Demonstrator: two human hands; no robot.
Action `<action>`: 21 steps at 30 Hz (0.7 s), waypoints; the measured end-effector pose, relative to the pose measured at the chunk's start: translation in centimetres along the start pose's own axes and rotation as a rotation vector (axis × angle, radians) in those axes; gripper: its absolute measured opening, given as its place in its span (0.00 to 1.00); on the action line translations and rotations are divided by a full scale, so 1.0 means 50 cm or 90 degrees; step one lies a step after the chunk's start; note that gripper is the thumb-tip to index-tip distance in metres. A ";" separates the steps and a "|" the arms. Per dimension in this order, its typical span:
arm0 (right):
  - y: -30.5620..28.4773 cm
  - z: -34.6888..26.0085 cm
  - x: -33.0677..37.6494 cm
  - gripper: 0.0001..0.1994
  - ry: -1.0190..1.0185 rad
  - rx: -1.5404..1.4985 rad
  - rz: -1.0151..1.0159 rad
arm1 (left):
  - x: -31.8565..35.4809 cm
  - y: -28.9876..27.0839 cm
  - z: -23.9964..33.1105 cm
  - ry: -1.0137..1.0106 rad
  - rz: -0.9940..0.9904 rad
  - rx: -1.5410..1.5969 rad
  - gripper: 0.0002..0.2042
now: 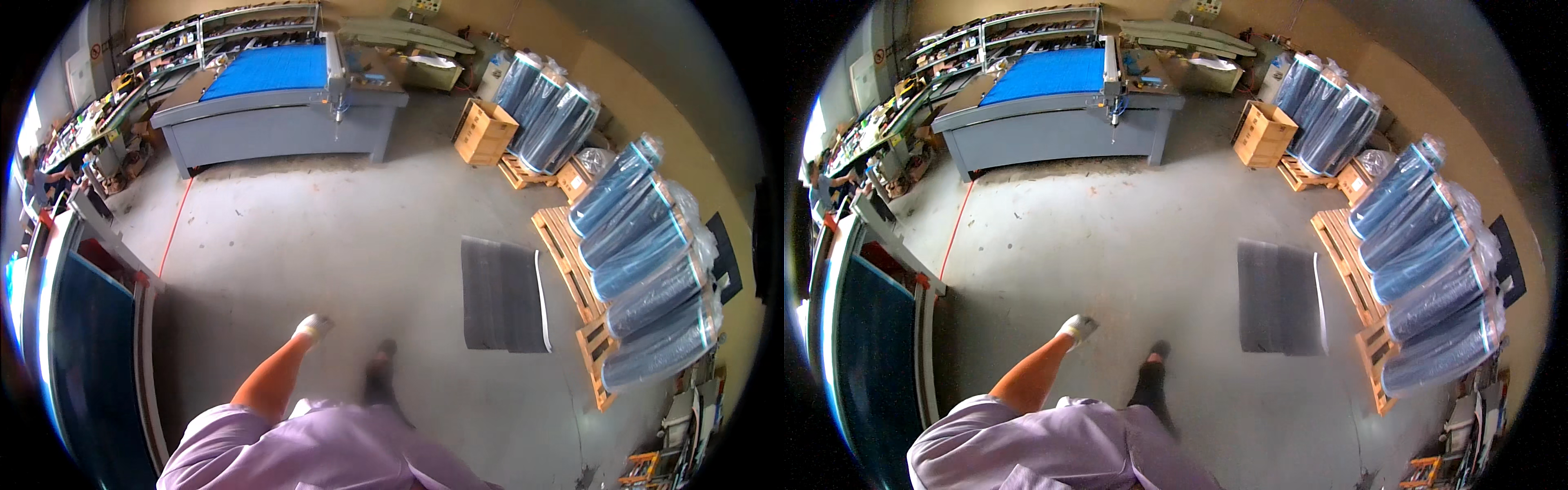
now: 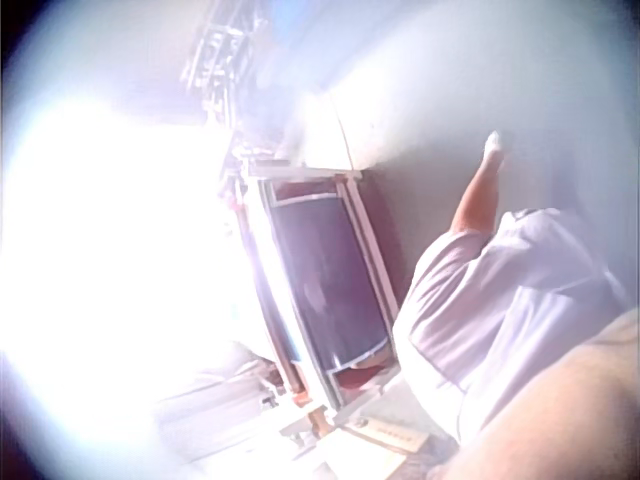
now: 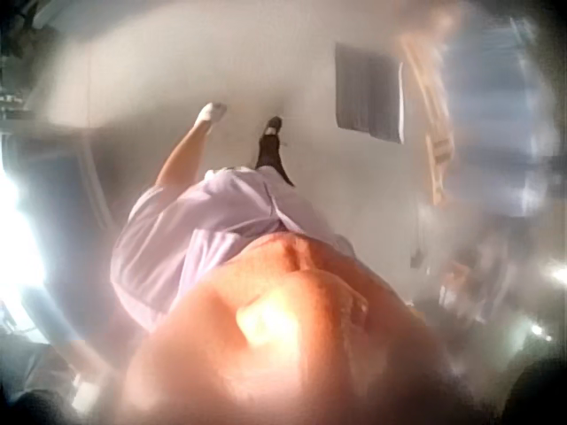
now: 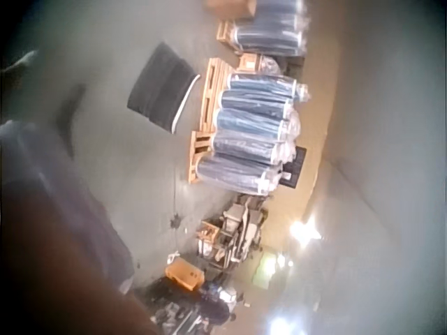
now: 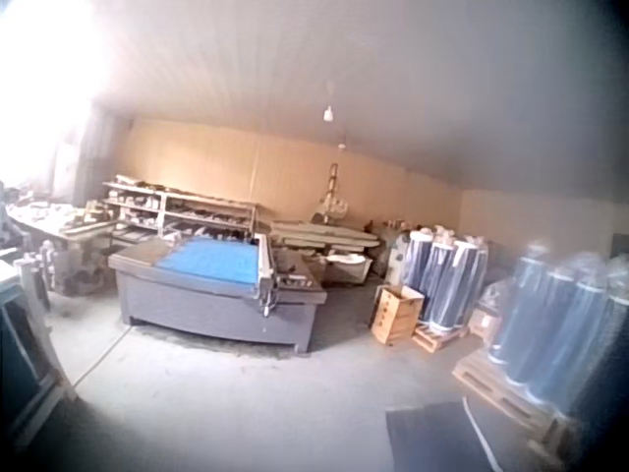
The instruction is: The person applies white tape strips to a large glass panel, then walks to retrieve a pair of gloves and puts them on. They return to the panel, place a metal frame around it, and use a marker to write on the glass surface. The person also handles a blue plastic bag and a utility knife during the process.
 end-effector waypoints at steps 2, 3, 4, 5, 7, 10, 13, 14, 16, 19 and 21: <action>-0.121 -0.085 -0.073 0.18 -0.006 0.034 -0.005 | -0.164 -0.051 0.072 0.159 0.050 -0.147 0.18; -0.189 -0.139 -0.124 0.17 -0.028 0.076 -0.014 | -0.263 -0.076 0.054 0.237 0.081 -0.289 0.18; -0.253 -0.191 -0.177 0.16 -0.046 0.112 -0.019 | -0.339 -0.108 0.064 0.317 0.107 -0.440 0.18; -0.297 -0.198 -0.218 0.16 -0.041 0.128 -0.025 | -0.362 -0.124 0.112 0.258 0.038 -0.288 0.20; -0.433 -0.222 -0.333 0.14 -0.080 0.224 -0.021 | -0.394 -0.185 0.199 0.068 -0.071 -0.120 0.22; -0.691 -0.283 -0.508 0.13 -0.251 0.376 0.080 | -0.471 -0.266 0.181 -0.023 -0.069 -0.091 0.22; -0.922 -0.802 -0.593 0.06 -0.201 -0.222 0.258 | -0.500 -0.348 0.009 -0.285 0.010 0.049 0.21; -1.010 -0.990 -0.530 0.06 -0.327 -0.324 0.136 | -0.471 -0.397 0.058 -0.404 -0.027 0.120 0.17; -1.133 -1.301 -0.464 0.05 -0.433 -0.361 0.124 | -0.530 -0.358 -0.189 -0.173 -0.158 -0.478 0.15; -1.244 -1.517 -0.472 0.04 -0.510 -0.300 0.154 | -0.649 -0.366 -0.218 -0.274 -0.381 -0.421 0.14; -1.310 -1.591 -0.550 0.03 -0.532 -0.240 0.167 | -0.742 -0.389 -0.212 -0.139 -0.350 -0.526 0.12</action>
Point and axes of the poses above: each hand's wrist, its own x-axis away from the middle knuckle, its own y-axis out of the palm, z = x × y, the point moved 1 cm from there along -x, towards the middle knuckle, and after that the axes turned 10 degrees about -z, right-handed, at the moved point
